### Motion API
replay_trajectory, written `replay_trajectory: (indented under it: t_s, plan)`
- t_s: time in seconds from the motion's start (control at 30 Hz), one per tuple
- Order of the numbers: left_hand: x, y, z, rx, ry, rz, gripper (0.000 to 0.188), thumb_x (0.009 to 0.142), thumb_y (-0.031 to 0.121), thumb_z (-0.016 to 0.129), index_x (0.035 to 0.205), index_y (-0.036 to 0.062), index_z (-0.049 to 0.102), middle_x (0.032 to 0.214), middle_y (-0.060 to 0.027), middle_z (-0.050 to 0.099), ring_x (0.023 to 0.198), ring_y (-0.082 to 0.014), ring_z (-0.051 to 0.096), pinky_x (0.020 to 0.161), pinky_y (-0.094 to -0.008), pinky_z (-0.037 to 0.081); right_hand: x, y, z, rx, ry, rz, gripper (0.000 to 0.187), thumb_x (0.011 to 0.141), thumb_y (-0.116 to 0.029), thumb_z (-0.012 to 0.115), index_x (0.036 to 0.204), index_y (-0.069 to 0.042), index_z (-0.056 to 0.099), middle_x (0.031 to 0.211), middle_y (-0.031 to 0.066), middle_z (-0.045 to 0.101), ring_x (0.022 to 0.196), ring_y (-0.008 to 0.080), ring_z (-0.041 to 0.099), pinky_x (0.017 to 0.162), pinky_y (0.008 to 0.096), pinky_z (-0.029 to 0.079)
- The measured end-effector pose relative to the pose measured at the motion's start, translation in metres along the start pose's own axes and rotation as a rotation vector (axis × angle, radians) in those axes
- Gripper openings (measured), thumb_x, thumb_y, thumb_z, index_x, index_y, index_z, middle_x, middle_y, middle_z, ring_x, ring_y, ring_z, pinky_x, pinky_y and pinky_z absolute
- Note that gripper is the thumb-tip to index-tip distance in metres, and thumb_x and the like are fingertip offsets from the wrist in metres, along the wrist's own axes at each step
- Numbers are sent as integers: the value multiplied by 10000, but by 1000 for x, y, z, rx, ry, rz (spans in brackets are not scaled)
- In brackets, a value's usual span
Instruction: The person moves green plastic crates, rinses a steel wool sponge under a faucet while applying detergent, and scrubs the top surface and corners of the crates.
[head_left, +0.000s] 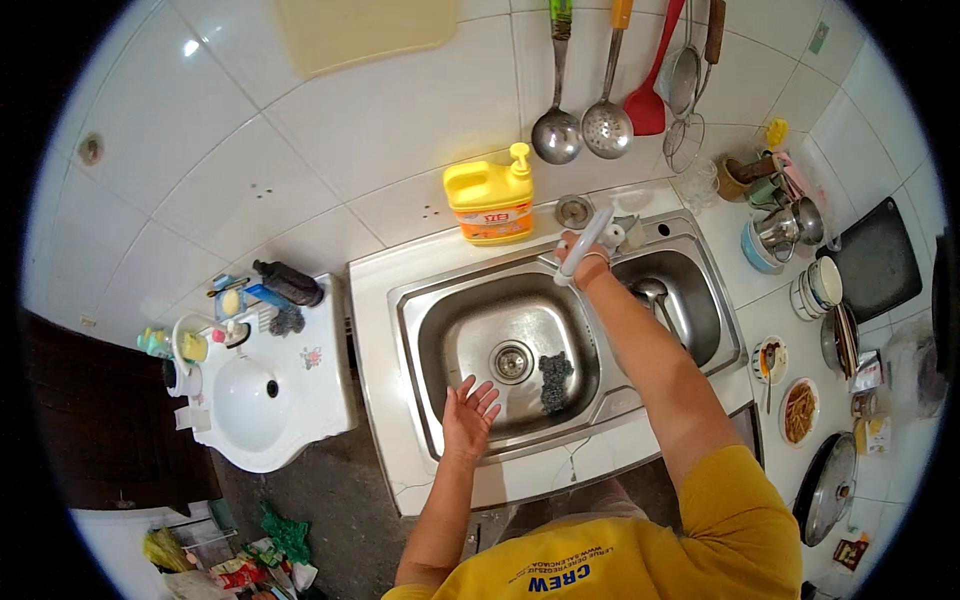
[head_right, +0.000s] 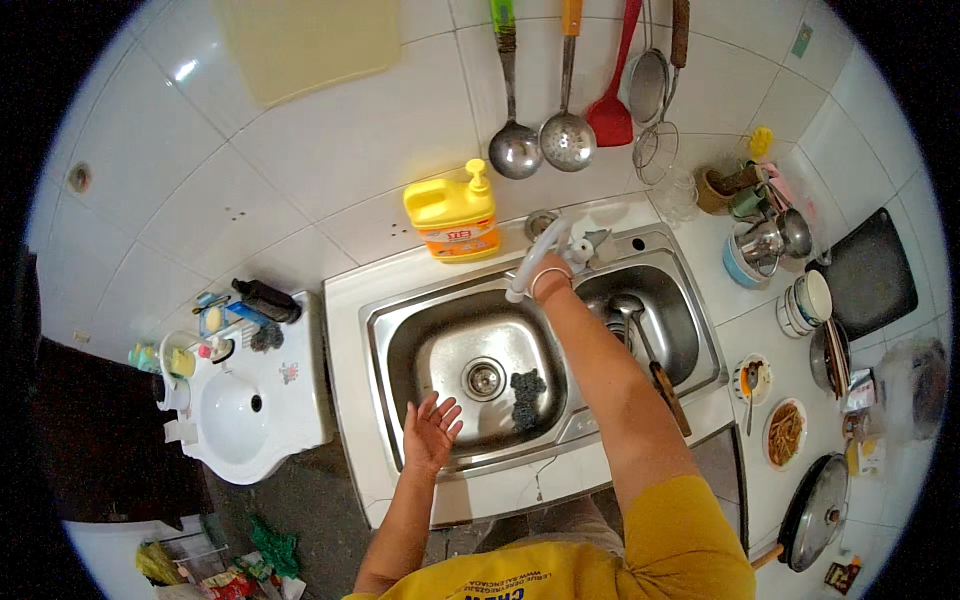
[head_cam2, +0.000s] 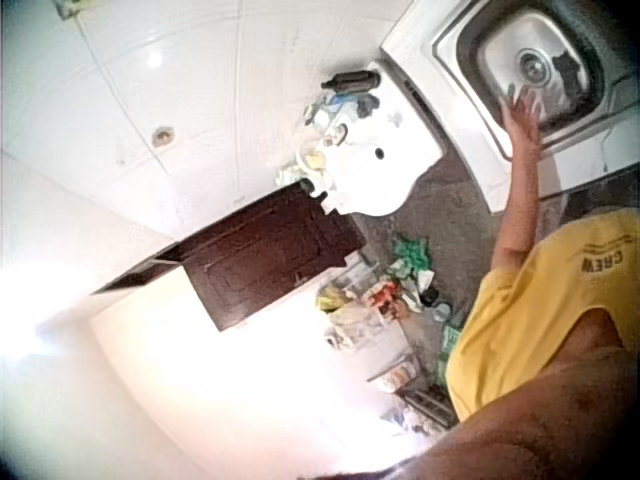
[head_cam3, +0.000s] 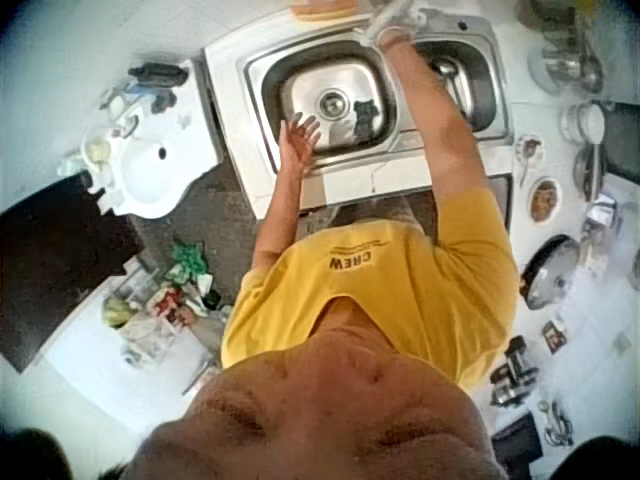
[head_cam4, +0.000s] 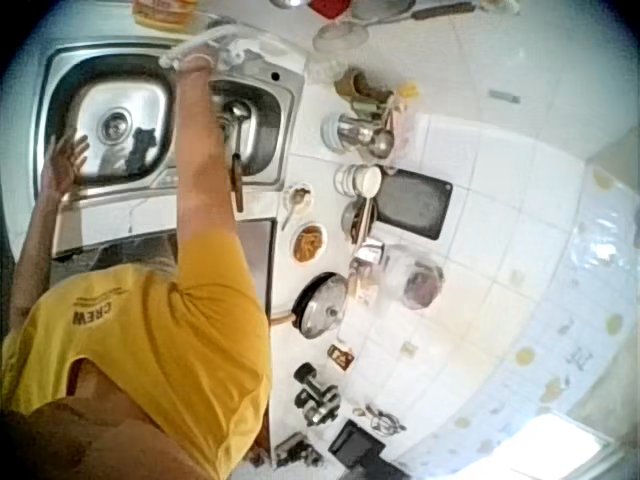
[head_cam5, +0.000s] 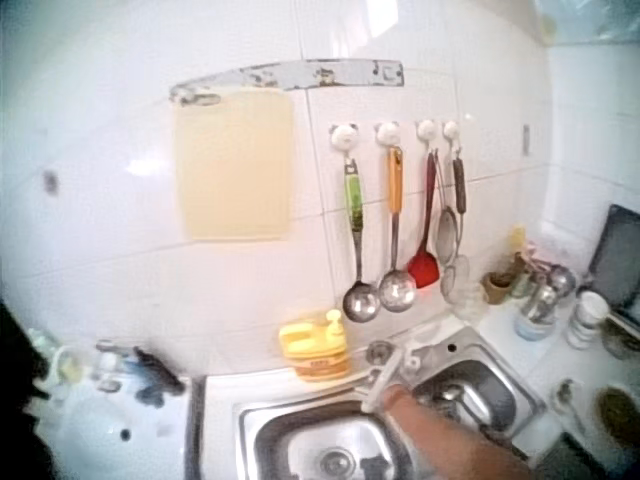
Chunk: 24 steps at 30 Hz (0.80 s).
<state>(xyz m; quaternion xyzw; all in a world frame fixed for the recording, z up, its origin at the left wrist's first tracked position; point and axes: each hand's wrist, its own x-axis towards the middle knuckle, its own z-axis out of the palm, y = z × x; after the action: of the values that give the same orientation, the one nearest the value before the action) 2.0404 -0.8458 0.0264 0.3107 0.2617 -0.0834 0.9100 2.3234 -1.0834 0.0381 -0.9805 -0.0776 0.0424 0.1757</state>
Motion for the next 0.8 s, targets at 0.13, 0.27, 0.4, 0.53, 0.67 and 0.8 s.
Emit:
replay_trajectory:
  t_s: [0.13,0.27,0.4,0.53,0.67,0.8]
  plan:
    - [43,-17,29,58,-11,-51,543,907,533,383,1247,113,438,1177,-138,521,1055,-234,522,883,-378,420,-1,-4,-16,19,-112,-133,381,814,-263,564,1155,-92,543,1029,182,613,972,343,573,837,401,457]
    - [88,-51,72,165,32,-88,501,898,389,507,1282,82,408,1146,-105,535,1002,-213,540,850,-367,448,-6,7,-14,84,-175,-84,446,832,-316,514,1237,-130,482,1055,175,610,947,347,586,844,397,453]
    - [133,-54,116,618,125,198,160,844,137,594,938,9,570,796,-63,603,652,-125,558,549,-263,450,-31,24,24,381,123,-182,429,839,-188,524,1247,-99,427,944,194,617,856,338,608,749,409,480]
    - [145,-40,141,674,141,244,197,893,181,521,791,16,556,594,-43,532,468,-109,468,414,-248,366,-54,18,56,1063,-35,69,531,831,-170,550,1314,-105,338,781,98,595,670,218,587,638,325,479]
    - [152,-48,97,583,310,307,460,957,382,348,684,56,525,662,-96,607,572,-168,540,596,-310,419,-46,-3,80,1643,-182,225,358,847,-165,538,1187,-77,466,741,43,572,618,146,559,607,269,484]
    - [127,-40,80,208,368,-62,658,927,578,196,1096,73,583,1100,-84,578,1029,-217,498,867,-434,358,-65,-21,60,1857,-1053,465,250,901,-305,536,847,-63,568,731,69,601,652,200,589,595,327,499]
